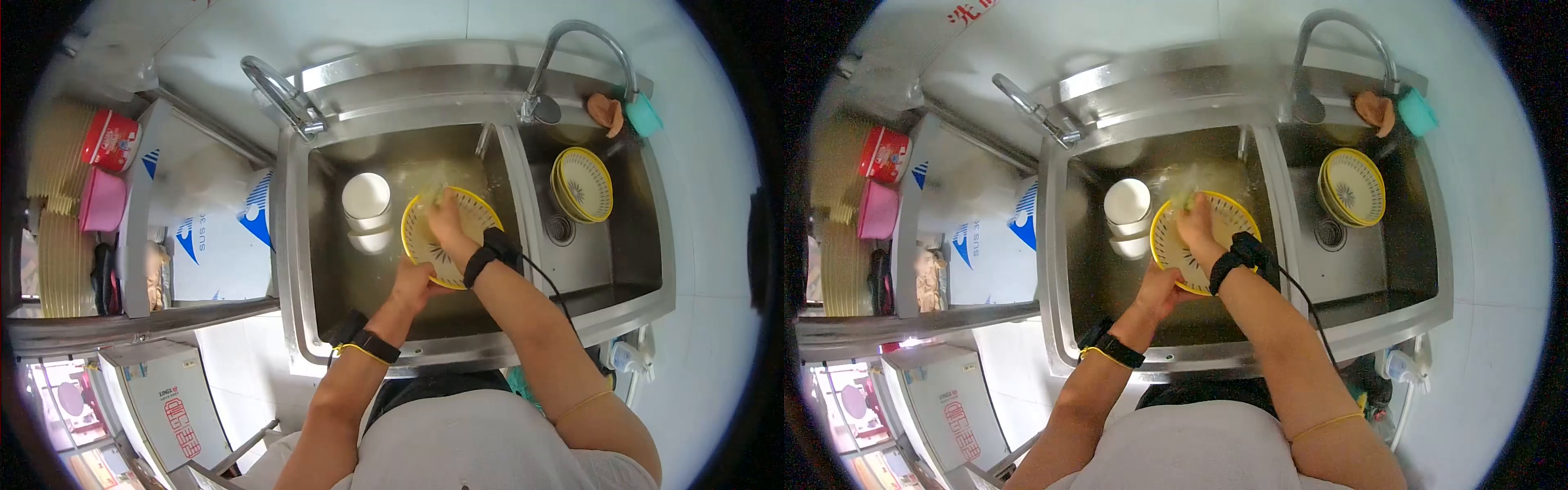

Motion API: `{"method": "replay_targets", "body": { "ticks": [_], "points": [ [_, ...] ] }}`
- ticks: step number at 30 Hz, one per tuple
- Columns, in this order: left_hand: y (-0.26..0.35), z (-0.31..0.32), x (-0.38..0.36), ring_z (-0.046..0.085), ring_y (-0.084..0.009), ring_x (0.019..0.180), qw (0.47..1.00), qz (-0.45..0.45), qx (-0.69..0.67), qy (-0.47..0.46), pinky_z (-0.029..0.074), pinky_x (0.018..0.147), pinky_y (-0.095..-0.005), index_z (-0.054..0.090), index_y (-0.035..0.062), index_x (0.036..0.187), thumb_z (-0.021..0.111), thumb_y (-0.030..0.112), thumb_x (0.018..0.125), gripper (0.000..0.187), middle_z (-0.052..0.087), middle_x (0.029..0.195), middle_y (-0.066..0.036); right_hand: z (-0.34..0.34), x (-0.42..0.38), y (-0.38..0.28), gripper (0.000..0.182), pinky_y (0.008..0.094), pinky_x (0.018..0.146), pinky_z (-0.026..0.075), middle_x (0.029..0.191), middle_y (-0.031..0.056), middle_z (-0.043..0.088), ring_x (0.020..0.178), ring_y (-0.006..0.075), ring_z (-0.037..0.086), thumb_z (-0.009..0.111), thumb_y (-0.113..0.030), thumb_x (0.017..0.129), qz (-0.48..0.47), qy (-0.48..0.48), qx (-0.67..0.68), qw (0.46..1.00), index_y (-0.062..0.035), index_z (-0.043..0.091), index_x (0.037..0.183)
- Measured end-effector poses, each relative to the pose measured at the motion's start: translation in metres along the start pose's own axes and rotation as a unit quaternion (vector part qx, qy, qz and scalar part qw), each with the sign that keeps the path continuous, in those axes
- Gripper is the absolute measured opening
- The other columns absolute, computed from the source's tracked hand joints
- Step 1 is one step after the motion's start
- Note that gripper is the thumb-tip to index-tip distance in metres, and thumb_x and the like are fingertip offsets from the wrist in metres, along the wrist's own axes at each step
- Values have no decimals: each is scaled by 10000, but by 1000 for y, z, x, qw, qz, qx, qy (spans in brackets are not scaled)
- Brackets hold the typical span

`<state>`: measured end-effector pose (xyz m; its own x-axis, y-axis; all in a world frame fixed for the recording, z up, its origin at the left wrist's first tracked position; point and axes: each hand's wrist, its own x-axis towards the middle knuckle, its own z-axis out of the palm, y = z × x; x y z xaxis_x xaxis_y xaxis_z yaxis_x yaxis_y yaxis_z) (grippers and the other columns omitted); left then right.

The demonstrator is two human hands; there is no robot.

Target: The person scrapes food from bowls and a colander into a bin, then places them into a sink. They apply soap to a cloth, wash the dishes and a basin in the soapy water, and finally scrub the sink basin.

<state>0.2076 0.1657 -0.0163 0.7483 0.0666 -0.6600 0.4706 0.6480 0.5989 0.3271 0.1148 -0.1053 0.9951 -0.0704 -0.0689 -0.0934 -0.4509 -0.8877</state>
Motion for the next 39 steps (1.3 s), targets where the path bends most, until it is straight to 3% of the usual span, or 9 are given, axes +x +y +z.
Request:
{"method": "replay_targets", "body": {
  "ticks": [3, 8, 12, 14, 18, 26, 28, 31, 39],
  "points": [
    [13, -10, -5, 545, -356, 881, 998, 25, 4, -53, 512, 641, -498, 288, 57, 1170, 380, -117, 632, 573, 463, 1055, -171, -21, -34, -23, 365, 363, 798, 380, 1056, 180, 472, 931, 347, 478, 514, -133, 738, -181, -188, -20, 965, -10, 433, 1071],
    [41, -24, -26, 563, -345, 836, 992, 97, 75, -21, 530, 566, -470, 281, 49, 1169, 376, -102, 620, 577, 463, 1039, -175, -87, -35, -44, 321, 389, 738, 409, 963, 125, 508, 902, 292, 507, 561, -124, 677, -453, -517, -232, 688, -93, 513, 993],
    [37, -19, -35, 550, -323, 883, 985, 123, 118, 20, 530, 588, -448, 269, 55, 1189, 364, -108, 620, 600, 449, 1069, -164, -99, 11, -57, 103, 291, 646, 412, 827, -1, 534, 816, 168, 516, 551, -163, 647, -592, -249, -528, 555, -119, 571, 738],
    [30, -20, -30, 497, -279, 968, 974, 175, 145, 23, 507, 662, -387, 250, 77, 1230, 342, -122, 630, 638, 437, 1099, -141, -86, 55, -58, 117, 277, 629, 398, 813, -10, 519, 803, 154, 494, 529, -133, 647, -739, -179, -415, 499, -118, 566, 757],
    [17, -36, -14, 370, -188, 1113, 885, 387, 255, 55, 423, 810, -285, 228, 116, 1281, 310, -147, 667, 673, 417, 1142, -87, -101, 35, -89, 137, 264, 652, 372, 867, -18, 500, 847, 136, 471, 487, -147, 682, -756, -69, -328, 563, -139, 529, 812],
    [23, -14, -28, 369, -189, 1115, 947, 319, -38, 23, 354, 908, -357, 203, 122, 1279, 363, 22, 828, 488, 340, 1221, -77, -68, -47, -78, 231, 375, 777, 390, 919, 94, 484, 888, 272, 469, 489, -97, 722, -393, -132, -255, 873, -87, 529, 949],
    [24, -9, -27, 376, -196, 1111, 951, 299, -82, -10, 354, 911, -372, 209, 121, 1272, 369, 114, 871, 431, 331, 1229, -75, -46, -49, -81, 281, 398, 784, 383, 962, 123, 476, 896, 311, 466, 500, -85, 707, -350, -222, -18, 910, -73, 512, 988],
    [24, -5, -21, 461, -206, 1025, 948, 282, -138, -60, 404, 848, -364, 305, 122, 1214, 293, 493, 859, 514, 429, 1148, -56, -41, -68, -101, 286, 409, 760, 396, 941, 135, 485, 866, 325, 477, 506, -77, 694, -397, -201, 64, 893, -65, 511, 980],
    [37, -22, -18, 464, -239, 1043, 940, 280, -188, -50, 422, 828, -407, 336, 91, 1195, 284, 444, 876, 478, 445, 1144, -69, -120, -53, -86, 178, 348, 670, 407, 842, 59, 486, 780, 237, 478, 499, -103, 679, -593, -186, -251, 742, -93, 542, 851]
  ]
}}
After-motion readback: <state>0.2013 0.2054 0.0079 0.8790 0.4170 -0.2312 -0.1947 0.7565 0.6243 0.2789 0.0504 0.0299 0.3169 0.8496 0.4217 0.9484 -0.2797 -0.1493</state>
